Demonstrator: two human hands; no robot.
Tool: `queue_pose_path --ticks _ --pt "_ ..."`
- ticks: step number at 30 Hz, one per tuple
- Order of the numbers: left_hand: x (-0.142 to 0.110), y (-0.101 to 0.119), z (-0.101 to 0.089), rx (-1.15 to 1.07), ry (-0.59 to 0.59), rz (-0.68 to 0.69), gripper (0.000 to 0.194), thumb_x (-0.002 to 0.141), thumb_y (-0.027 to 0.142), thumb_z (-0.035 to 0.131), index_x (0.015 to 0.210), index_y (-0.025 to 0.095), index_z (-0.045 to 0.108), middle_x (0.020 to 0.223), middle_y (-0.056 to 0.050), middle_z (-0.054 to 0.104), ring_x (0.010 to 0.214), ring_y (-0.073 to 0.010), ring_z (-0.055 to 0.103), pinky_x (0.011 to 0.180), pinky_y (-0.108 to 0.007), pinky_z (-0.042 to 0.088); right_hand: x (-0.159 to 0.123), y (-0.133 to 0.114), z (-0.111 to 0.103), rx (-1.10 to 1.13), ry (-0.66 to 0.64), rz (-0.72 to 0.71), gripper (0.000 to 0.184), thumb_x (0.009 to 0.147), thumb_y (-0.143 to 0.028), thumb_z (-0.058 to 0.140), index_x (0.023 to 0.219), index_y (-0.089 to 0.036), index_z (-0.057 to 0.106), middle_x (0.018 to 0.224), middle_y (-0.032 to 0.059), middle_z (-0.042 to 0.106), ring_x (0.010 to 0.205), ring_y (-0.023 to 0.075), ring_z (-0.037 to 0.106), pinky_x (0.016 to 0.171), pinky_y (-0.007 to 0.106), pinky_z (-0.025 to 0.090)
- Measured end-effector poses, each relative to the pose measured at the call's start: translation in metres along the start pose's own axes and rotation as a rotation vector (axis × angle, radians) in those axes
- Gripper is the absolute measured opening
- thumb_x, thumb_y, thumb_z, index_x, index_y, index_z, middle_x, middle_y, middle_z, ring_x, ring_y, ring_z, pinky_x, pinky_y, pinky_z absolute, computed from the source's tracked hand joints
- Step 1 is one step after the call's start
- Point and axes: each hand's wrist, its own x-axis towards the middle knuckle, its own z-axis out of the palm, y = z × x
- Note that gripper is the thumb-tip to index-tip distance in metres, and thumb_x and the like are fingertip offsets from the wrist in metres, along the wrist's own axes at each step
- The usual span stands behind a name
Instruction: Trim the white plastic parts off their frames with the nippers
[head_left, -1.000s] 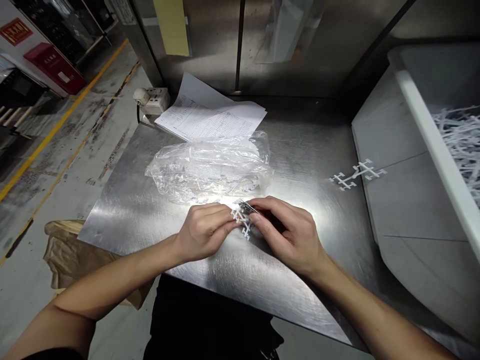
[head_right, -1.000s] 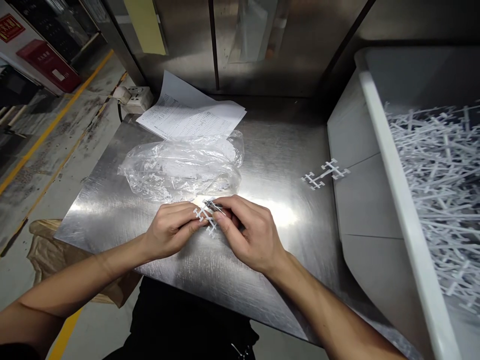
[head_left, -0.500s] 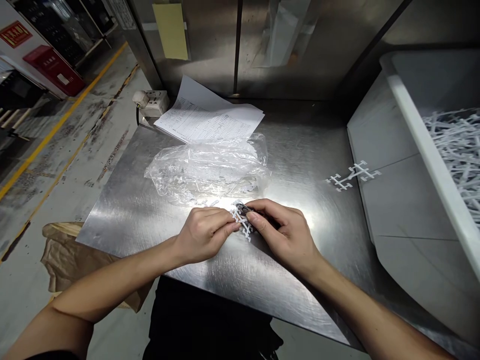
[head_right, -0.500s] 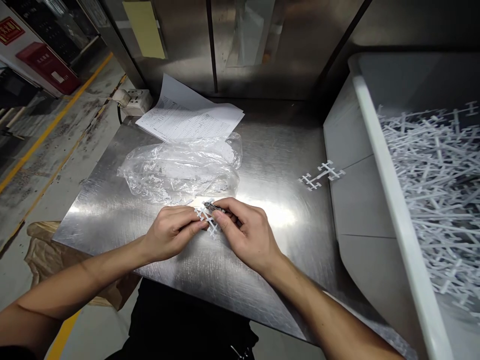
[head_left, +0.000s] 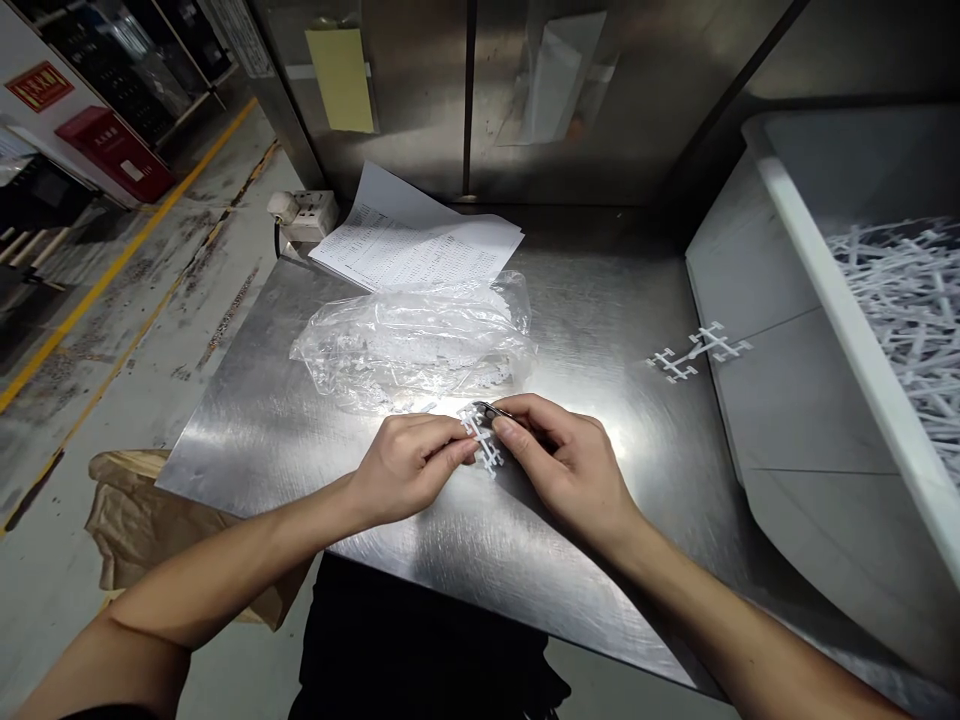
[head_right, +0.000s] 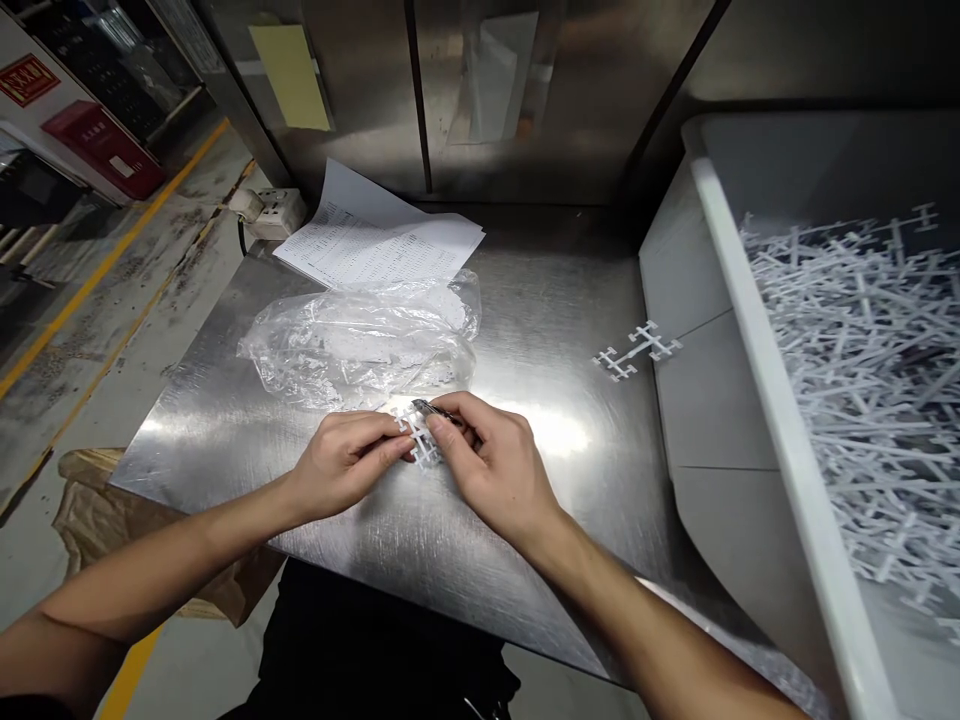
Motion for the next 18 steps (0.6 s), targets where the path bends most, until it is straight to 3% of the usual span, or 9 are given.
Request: queue_pose_path --ticks 9,18 --pt "-0.0009 -0.0021 0.0019 0.032 0.011 0.035 0.018 0.11 0.02 0.065 0.096 0.016 0.075 0.078 -0.001 0.074 0.067 -0.0127 0.068 0.065 -0.024 0.053 -0.0051 -0.006 0.001 -0.046 0.012 -0.231 0.012 0.108 -0.028 0.068 0.115 -0.025 0.077 0.09 0.0012 0.082 0.071 0.0191 0.075 0.064 0.033 0.056" --pt "-0.0023 -0.0032 0.0023 0.099 -0.007 0.092 0.019 0.112 0.019 0.061 0.1 0.015 0.076 0.076 -0.002 0.071 0.067 -0.0137 0.064 0.064 -0.026 0.051 -0.0068 -0.0091 0.0006 -0.09 -0.008 -0.294 0.01 0.109 -0.027 0.067 0.115 -0.026 0.074 0.088 0.0009 0.081 0.068 0.0188 0.074 0.061 0.034 0.056"
